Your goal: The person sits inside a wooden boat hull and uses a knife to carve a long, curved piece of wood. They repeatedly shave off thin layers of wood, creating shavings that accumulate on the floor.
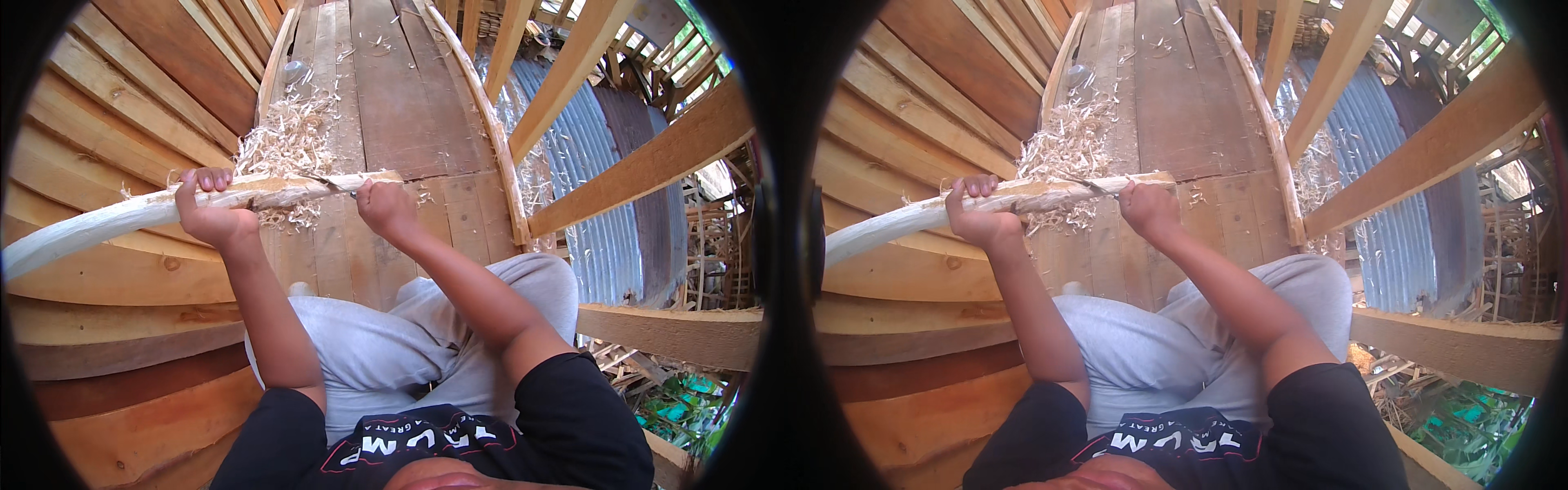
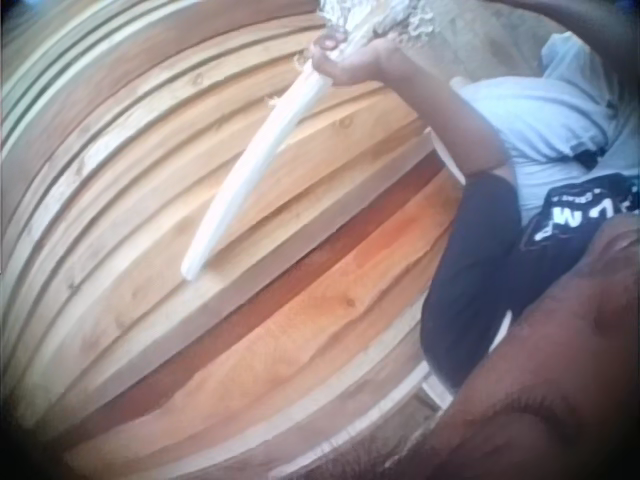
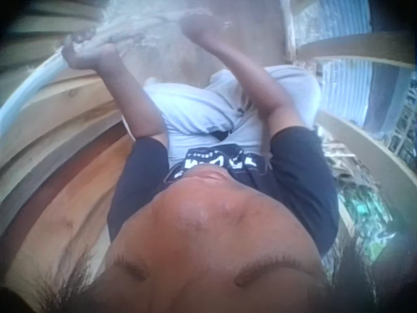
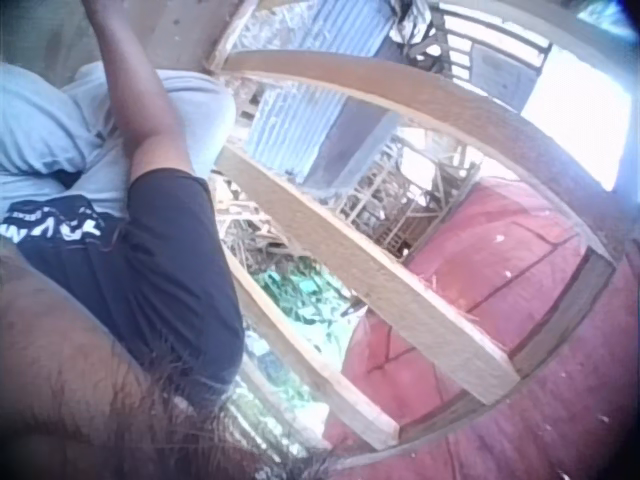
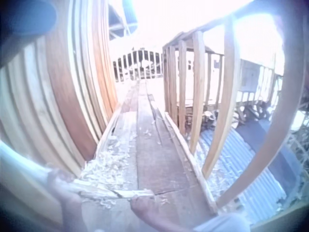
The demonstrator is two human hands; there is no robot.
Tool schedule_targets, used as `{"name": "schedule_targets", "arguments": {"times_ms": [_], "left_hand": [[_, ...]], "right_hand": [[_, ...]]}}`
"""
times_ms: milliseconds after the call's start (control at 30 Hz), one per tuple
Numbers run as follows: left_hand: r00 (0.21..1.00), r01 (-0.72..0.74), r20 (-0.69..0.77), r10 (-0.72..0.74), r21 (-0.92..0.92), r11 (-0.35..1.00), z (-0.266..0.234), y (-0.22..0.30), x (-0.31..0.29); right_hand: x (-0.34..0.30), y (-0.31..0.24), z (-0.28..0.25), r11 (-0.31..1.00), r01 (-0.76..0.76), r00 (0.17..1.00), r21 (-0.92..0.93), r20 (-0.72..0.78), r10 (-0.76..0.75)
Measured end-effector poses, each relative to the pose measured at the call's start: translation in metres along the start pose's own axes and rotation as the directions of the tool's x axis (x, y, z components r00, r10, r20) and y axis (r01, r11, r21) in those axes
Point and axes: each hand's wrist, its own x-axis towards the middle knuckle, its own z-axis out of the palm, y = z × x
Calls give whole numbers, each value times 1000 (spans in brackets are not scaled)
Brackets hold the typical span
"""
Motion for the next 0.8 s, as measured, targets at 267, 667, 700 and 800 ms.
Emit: {"name": "schedule_targets", "arguments": {"times_ms": [267,667,700,800], "left_hand": [[920,168,355,-168,31,985,3,19,5],[924,83,375,-74,-7,997,23,7,-19],[924,66,378,-62,5,998,26,6,-22],[933,29,357,-43,43,999,36,7,-31]], "right_hand": [[11,4,-46,967,69,903,246,395,-165],[14,22,-35,833,-371,833,410,544,104],[15,23,-33,831,-385,829,402,546,120],[19,30,-37,797,-471,784,378,593,182]]}}
